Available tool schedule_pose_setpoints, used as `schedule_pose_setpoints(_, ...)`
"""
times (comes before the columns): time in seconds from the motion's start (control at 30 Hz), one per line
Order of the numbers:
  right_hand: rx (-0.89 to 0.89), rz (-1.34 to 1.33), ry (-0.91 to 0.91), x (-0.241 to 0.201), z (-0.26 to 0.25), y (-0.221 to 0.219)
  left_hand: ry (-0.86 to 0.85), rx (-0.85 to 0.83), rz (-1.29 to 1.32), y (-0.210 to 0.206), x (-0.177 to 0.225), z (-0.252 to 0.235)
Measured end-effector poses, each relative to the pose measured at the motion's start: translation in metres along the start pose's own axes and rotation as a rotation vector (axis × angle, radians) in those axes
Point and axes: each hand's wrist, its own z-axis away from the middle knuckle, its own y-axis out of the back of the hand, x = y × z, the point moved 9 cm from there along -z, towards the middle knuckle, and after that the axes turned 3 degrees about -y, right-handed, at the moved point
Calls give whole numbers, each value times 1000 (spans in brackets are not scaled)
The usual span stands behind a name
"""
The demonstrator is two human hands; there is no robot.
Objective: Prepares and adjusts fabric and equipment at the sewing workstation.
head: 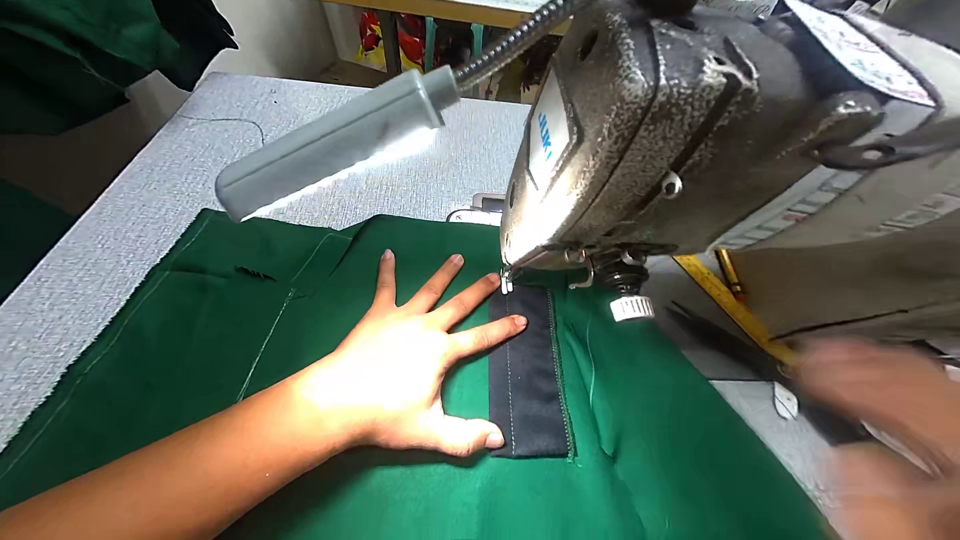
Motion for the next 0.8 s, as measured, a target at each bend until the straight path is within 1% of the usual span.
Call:
schedule_pose_setpoints(0.03,-118,11,78,-23,4,-39,11,-20,-25,2,2,0)
schedule_pose_setpoints(0.07,-170,40,133,-41,8,-71,14,-22,-45,5,6,2)
schedule_pose_setpoints(0.1,-170,51,173,-51,12,-93,4,-1,-59,8,13,7)
schedule_pose_setpoints(0.17,-129,54,217,-54,20,-115,-49,100,-46,11,32,23)
schedule_pose_setpoints(0.27,-112,42,221,-50,24,-118,-91,213,-1,4,54,54)
schedule_pose_setpoints(0.37,-127,29,200,-49,25,-117,-92,284,25,-3,64,76)
schedule_pose_setpoints(0.63,-104,34,147,-59,8,-113,-88,290,59,-11,79,94)
schedule_pose_setpoints(0.8,-57,14,195,-71,-1,-116,-95,294,50,-14,80,95)
